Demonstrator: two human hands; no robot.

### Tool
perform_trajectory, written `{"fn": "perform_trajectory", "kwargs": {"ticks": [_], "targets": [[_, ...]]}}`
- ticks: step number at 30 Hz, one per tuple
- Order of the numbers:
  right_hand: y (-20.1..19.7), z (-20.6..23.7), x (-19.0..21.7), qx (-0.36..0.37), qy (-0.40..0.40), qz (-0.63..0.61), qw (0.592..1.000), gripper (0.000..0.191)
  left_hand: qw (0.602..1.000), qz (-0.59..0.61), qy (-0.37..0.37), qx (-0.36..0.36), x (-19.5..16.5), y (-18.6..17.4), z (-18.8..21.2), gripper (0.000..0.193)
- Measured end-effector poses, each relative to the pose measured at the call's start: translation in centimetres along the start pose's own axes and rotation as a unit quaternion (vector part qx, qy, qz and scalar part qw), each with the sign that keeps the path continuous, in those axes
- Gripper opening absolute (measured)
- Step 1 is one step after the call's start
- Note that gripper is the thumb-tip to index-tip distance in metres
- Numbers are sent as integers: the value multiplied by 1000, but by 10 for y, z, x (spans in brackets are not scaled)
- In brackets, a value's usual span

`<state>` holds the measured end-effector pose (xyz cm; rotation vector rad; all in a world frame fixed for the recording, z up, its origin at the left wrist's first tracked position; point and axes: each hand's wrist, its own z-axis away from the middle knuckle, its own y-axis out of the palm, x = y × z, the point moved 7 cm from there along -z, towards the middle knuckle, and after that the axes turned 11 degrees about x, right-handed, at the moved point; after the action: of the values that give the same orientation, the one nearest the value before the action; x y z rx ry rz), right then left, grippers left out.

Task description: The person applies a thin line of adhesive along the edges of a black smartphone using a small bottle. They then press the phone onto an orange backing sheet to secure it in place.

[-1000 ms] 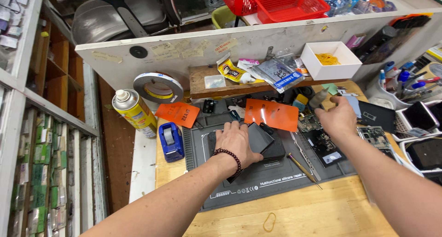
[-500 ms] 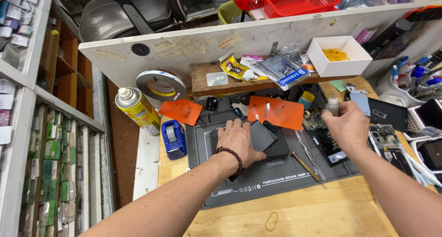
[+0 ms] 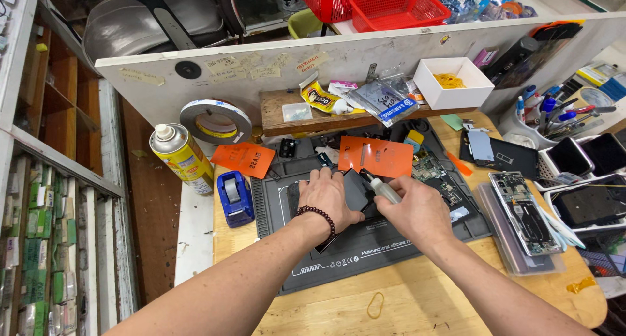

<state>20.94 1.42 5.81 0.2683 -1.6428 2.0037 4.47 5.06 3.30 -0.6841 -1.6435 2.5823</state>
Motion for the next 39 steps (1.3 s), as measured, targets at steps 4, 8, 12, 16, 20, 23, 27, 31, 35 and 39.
{"fn": "perform_trajectory", "kwargs": {"ticks": [4,8,12,16,20,23,27,31,35,39], "targets": [[1,2,6,18,26,44,999,36,1000,4,1,1,1,1,0,84],[2,3,8,25,22,73,997,32,1000,8,2,2,1,1,-1,84],[5,3,9,36,22,73,996,33,1000,7,3,5,0,1,-1,85],[5,3,11,36,20,77,996,33,1000,2,-2,13,0,1,-1,86],[4,3,11,36,20,77,996,33,1000,3,-1,17,0,1,0,85],[5,3,11,35,20,73,996,33,1000,4,-3,14,0,0,0,86],[6,3,-1,30,34,30,999,36,1000,4,-1,13,-1,-1,0,86],[0,-3,-35,-9,8,-136,991,43,1000,1,-1,18,-1,-1,0,84],[-17,-25,-80,-60,-11,-225,972,42,1000,5,-2,20,-1,-1,0,87],[-43,-54,-113,-114,-13,-224,968,43,1000,2,-5,26,-1,-1,-1,85]]}}
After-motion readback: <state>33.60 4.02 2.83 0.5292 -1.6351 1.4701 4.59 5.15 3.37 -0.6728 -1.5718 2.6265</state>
